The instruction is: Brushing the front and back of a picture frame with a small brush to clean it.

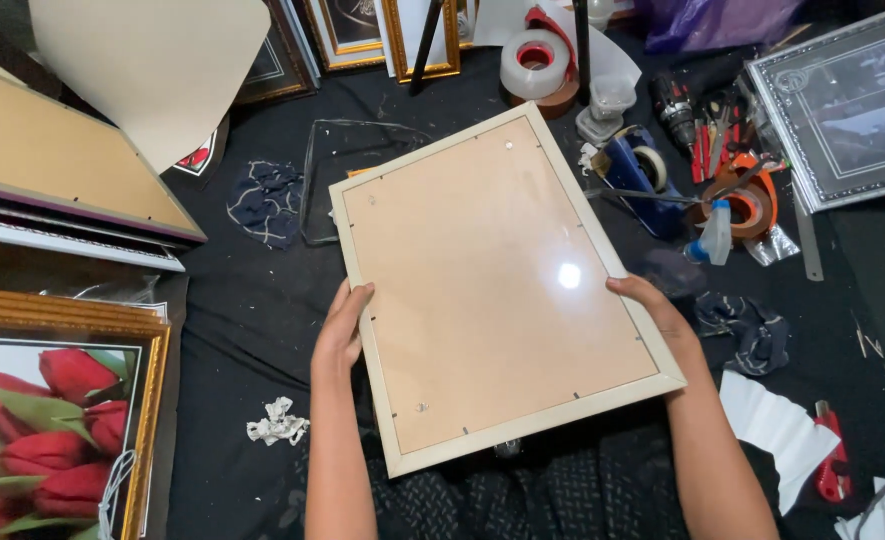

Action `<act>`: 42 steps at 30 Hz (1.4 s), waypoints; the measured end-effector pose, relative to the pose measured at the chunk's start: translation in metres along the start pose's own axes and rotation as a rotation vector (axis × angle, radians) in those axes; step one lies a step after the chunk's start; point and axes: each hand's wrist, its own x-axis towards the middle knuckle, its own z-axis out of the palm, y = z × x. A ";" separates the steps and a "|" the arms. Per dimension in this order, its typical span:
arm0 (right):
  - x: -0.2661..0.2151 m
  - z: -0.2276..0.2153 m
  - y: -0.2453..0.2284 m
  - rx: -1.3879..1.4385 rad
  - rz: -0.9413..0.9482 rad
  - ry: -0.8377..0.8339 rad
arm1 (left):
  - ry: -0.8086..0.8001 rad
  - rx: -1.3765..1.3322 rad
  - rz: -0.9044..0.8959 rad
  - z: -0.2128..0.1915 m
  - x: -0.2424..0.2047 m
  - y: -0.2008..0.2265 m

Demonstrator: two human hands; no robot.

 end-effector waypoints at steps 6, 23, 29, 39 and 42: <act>0.014 0.009 0.008 -0.206 -0.022 -0.034 | 0.111 0.108 0.142 -0.015 0.044 -0.036; 0.046 0.001 0.040 -0.691 -0.051 0.068 | 0.173 0.639 0.432 0.026 -0.019 -0.018; 0.070 -0.021 0.049 -1.087 -0.054 0.072 | 0.157 0.761 0.490 0.031 -0.003 -0.032; 0.116 -0.069 0.059 -1.367 -0.356 0.383 | 0.199 1.676 0.443 0.056 -0.026 -0.057; 0.126 -0.068 0.084 -1.600 -0.199 0.358 | -0.084 1.806 0.374 0.046 -0.012 -0.089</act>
